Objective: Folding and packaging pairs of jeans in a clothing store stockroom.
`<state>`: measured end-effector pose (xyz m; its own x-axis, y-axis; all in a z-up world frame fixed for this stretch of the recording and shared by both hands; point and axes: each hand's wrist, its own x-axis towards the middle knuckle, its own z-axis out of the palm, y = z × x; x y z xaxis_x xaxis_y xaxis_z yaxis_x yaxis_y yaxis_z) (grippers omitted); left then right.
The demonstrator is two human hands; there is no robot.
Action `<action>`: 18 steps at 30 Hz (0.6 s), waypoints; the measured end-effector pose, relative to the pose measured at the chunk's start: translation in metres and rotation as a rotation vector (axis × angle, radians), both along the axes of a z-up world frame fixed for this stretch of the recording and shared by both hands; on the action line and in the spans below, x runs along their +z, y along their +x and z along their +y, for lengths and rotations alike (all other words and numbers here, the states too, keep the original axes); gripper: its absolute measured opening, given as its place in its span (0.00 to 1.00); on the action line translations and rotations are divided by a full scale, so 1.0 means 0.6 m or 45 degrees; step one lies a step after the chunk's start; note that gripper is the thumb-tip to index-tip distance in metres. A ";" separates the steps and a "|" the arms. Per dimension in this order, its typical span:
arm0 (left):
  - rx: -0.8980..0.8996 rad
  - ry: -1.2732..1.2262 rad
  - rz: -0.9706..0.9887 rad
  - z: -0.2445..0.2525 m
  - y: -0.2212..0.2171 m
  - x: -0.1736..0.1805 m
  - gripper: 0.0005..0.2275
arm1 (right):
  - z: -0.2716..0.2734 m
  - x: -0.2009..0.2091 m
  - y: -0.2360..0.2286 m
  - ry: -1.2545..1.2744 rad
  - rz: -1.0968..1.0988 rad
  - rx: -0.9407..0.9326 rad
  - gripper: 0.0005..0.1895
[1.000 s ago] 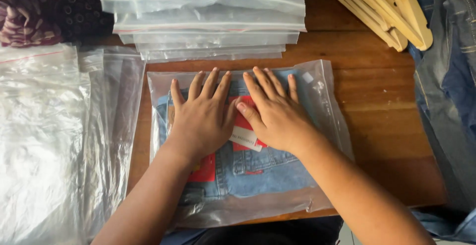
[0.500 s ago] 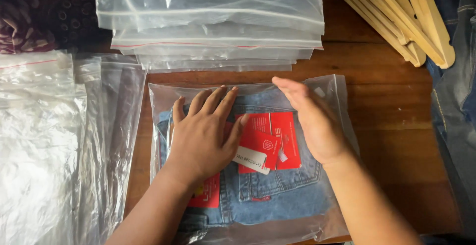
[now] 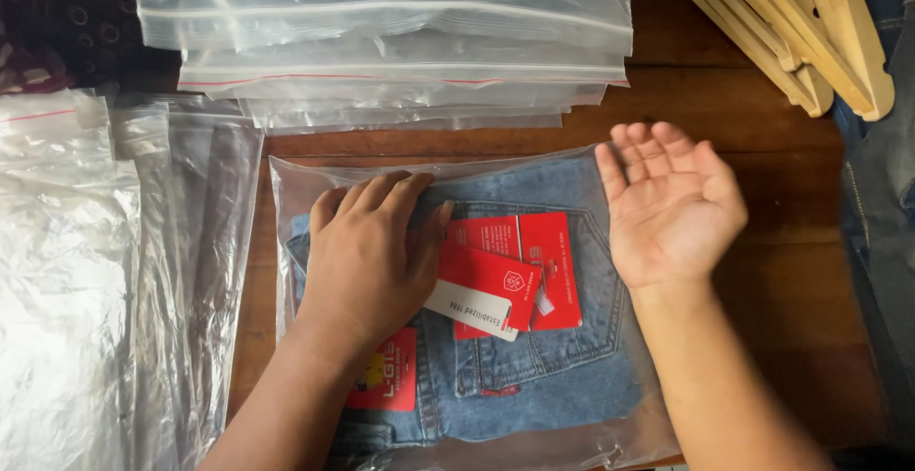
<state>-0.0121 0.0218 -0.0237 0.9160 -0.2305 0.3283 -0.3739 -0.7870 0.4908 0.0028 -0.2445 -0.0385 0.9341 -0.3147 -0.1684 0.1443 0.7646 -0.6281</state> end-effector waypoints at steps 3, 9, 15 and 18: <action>0.015 0.104 0.011 -0.003 0.001 -0.003 0.17 | -0.024 -0.023 0.010 0.141 0.128 0.015 0.17; 0.028 0.139 -0.024 -0.008 -0.001 0.000 0.15 | -0.040 -0.037 0.014 0.269 0.206 0.000 0.17; 0.034 0.143 -0.058 -0.009 -0.001 -0.004 0.16 | -0.026 -0.024 0.015 0.062 0.245 -0.027 0.16; 0.037 0.130 -0.030 -0.009 0.000 -0.006 0.16 | 0.001 -0.005 0.010 -0.242 0.155 0.034 0.14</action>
